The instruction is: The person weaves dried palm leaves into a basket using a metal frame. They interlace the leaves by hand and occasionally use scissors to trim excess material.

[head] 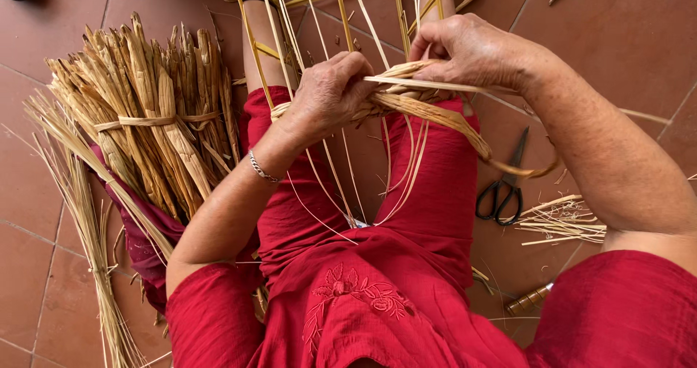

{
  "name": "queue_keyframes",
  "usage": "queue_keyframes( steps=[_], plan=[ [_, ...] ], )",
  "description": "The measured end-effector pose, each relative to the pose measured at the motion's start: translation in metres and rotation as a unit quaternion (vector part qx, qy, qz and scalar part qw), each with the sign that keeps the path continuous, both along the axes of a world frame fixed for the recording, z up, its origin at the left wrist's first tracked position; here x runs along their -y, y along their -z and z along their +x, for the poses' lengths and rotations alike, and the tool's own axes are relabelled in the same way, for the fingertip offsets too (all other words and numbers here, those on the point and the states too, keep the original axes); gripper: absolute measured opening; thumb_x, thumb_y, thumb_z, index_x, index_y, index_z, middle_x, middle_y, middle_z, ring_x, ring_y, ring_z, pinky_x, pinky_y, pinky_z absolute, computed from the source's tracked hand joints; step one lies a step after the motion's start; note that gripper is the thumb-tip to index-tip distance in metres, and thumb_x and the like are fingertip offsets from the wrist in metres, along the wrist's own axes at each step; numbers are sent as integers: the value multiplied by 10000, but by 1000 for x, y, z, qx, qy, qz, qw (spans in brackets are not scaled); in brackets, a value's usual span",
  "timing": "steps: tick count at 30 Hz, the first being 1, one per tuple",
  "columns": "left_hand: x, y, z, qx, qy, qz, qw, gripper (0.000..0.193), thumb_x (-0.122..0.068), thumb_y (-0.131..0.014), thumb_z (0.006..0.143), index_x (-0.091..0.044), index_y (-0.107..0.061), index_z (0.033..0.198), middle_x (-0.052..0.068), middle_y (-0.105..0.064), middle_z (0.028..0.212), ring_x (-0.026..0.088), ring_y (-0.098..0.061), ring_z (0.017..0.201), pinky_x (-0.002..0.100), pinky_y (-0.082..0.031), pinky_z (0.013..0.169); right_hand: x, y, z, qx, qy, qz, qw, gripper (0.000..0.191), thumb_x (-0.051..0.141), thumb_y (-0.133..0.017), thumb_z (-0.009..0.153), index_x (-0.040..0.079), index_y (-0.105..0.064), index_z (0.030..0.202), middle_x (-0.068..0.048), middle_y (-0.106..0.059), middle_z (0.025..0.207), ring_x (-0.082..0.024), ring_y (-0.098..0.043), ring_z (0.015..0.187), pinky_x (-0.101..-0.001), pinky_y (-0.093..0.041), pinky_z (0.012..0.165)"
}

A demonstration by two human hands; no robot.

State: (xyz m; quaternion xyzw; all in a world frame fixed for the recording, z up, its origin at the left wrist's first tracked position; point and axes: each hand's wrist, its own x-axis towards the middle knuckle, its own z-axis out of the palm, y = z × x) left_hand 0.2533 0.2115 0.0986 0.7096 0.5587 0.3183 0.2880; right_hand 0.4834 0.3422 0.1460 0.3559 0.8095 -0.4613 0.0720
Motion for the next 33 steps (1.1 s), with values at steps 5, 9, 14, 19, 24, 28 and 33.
queue_keyframes(
  steps=[5,9,14,19,24,28,33],
  plan=[
    [-2,-15,-2,-56,63,-18,996,130,-108,-741,948,-40,-660,1025,111,-697,937,299,-716,811,434,-571,702,21,10,-19,25,26,41,998,301,376,-740,953,80,-739,1008,-102,-743,840,-202,-705,756,-380,-549,725],
    [-3,-19,-6,-64,99,19,993,151,-114,-755,912,-28,-648,974,137,-709,982,333,-716,822,444,-569,689,36,41,-28,-22,-19,284,959,381,417,-757,932,44,-677,925,-128,-697,700,-280,-682,657,-432,-549,663],
    [-23,-5,-6,-53,67,-90,992,192,-163,-708,986,0,-616,944,143,-695,763,294,-713,664,435,-564,595,50,63,-21,-4,-48,337,940,379,381,-672,1074,36,-638,917,-124,-665,647,-233,-654,539,-402,-522,467],
    [-52,22,-10,87,-37,-223,970,154,-123,-511,1053,28,-522,1031,100,-679,727,198,-728,581,353,-582,509,35,53,11,-71,37,58,995,326,404,-665,1007,79,-694,1012,-84,-720,787,-182,-731,655,-333,-617,562],
    [-66,31,-16,156,-112,-212,958,153,-148,-514,1030,-45,-560,1133,134,-705,851,169,-735,599,297,-599,471,37,47,37,-35,58,213,975,447,517,-766,978,74,-716,937,-82,-726,790,-206,-715,679,-371,-572,646],
    [-51,23,-50,267,-213,-194,919,250,-240,-473,1067,-77,-568,1231,116,-735,844,214,-698,575,335,-573,438,51,56,44,40,86,314,945,503,581,-765,938,88,-673,896,-66,-677,667,-219,-676,602,-403,-555,618],
    [33,38,-87,59,-291,75,952,280,-211,-603,1097,-33,-534,1302,121,-582,1141,212,-639,1040,340,-646,877,55,76,47,-19,104,376,921,571,620,-815,964,99,-602,867,-33,-658,680,-186,-639,576,-396,-527,585]
  ],
)
